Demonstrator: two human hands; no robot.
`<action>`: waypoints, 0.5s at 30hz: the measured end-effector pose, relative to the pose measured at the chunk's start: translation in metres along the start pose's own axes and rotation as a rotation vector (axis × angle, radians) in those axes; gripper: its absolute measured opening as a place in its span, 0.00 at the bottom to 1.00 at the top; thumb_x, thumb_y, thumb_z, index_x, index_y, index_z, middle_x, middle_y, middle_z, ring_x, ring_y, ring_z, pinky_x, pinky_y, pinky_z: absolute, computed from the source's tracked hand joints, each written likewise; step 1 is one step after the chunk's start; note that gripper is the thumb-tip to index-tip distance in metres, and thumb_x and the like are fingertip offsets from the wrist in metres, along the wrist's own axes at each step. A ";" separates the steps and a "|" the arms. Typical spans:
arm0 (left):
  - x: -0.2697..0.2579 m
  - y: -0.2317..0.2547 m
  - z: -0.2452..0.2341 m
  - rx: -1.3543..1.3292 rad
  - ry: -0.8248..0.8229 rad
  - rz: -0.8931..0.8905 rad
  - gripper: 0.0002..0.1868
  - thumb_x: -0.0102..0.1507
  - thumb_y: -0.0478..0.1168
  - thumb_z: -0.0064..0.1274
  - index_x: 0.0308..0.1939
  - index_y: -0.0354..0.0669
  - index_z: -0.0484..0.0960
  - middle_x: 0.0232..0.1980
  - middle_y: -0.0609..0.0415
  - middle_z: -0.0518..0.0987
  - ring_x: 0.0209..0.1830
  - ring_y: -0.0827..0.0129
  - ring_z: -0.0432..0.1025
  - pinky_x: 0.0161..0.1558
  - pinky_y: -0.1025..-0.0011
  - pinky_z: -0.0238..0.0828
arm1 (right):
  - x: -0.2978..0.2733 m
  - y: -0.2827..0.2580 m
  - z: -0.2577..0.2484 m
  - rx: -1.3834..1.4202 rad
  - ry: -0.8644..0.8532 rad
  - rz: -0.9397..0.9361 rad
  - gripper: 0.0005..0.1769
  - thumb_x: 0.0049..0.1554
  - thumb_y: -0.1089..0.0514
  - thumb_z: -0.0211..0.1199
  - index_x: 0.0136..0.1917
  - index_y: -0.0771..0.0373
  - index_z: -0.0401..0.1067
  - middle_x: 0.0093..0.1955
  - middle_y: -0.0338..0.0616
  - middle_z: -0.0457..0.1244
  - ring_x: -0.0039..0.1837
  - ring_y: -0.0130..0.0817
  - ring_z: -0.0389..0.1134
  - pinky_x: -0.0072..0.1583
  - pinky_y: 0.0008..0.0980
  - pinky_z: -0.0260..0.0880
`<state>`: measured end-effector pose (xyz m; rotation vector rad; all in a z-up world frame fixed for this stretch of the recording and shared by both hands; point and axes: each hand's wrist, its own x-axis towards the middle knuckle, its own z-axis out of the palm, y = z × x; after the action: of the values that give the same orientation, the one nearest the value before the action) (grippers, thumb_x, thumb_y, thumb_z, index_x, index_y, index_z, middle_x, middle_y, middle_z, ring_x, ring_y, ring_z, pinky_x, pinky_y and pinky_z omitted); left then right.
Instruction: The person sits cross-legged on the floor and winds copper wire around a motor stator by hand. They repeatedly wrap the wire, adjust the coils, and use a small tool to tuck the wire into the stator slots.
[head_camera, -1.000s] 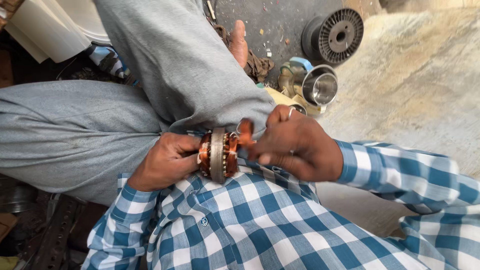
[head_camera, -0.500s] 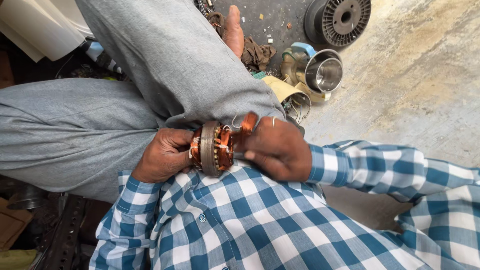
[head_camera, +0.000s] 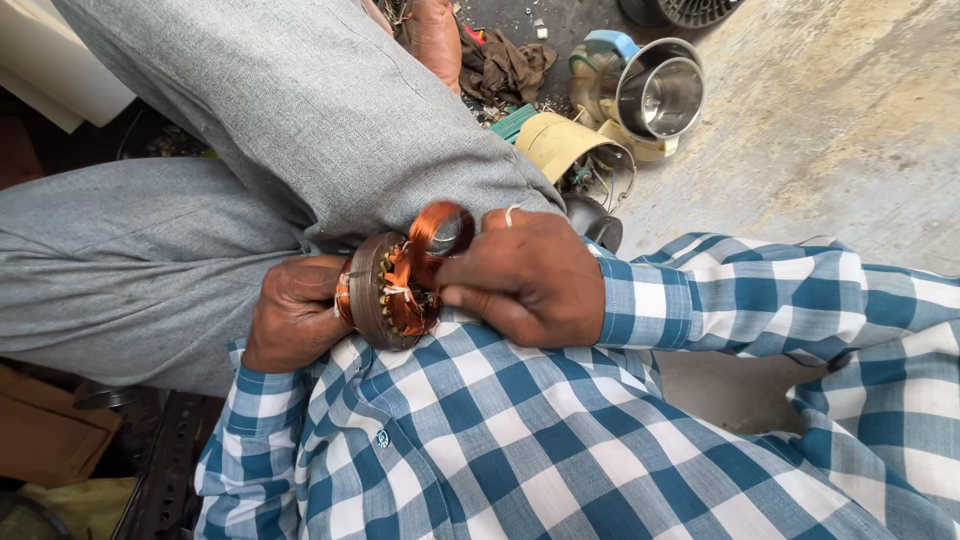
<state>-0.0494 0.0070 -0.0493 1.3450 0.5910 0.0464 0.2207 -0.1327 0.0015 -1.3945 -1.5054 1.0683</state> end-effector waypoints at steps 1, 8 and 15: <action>0.001 -0.001 -0.002 0.033 -0.003 -0.011 0.06 0.60 0.31 0.61 0.41 0.40 0.88 0.33 0.56 0.84 0.30 0.77 0.77 0.31 0.77 0.72 | 0.001 0.000 0.000 -0.059 -0.020 -0.035 0.08 0.57 0.58 0.70 0.51 0.59 0.78 0.39 0.41 0.65 0.41 0.40 0.64 0.47 0.42 0.63; 0.007 -0.007 -0.010 0.053 -0.011 -0.056 0.03 0.57 0.35 0.64 0.31 0.40 0.86 0.25 0.58 0.80 0.23 0.78 0.72 0.26 0.75 0.68 | 0.015 -0.009 0.013 -0.337 -0.088 -0.168 0.14 0.48 0.57 0.69 0.48 0.64 0.76 0.40 0.43 0.64 0.44 0.41 0.63 0.46 0.42 0.64; 0.011 0.003 0.003 0.025 0.039 0.060 0.07 0.60 0.38 0.65 0.34 0.38 0.86 0.28 0.59 0.81 0.27 0.78 0.75 0.30 0.75 0.71 | 0.027 -0.023 0.021 -0.492 -0.234 -0.104 0.12 0.45 0.56 0.65 0.40 0.66 0.75 0.37 0.48 0.65 0.43 0.43 0.67 0.48 0.41 0.67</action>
<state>-0.0374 0.0093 -0.0502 1.3886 0.5856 0.1148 0.1916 -0.1079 0.0166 -1.5303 -2.0913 0.8495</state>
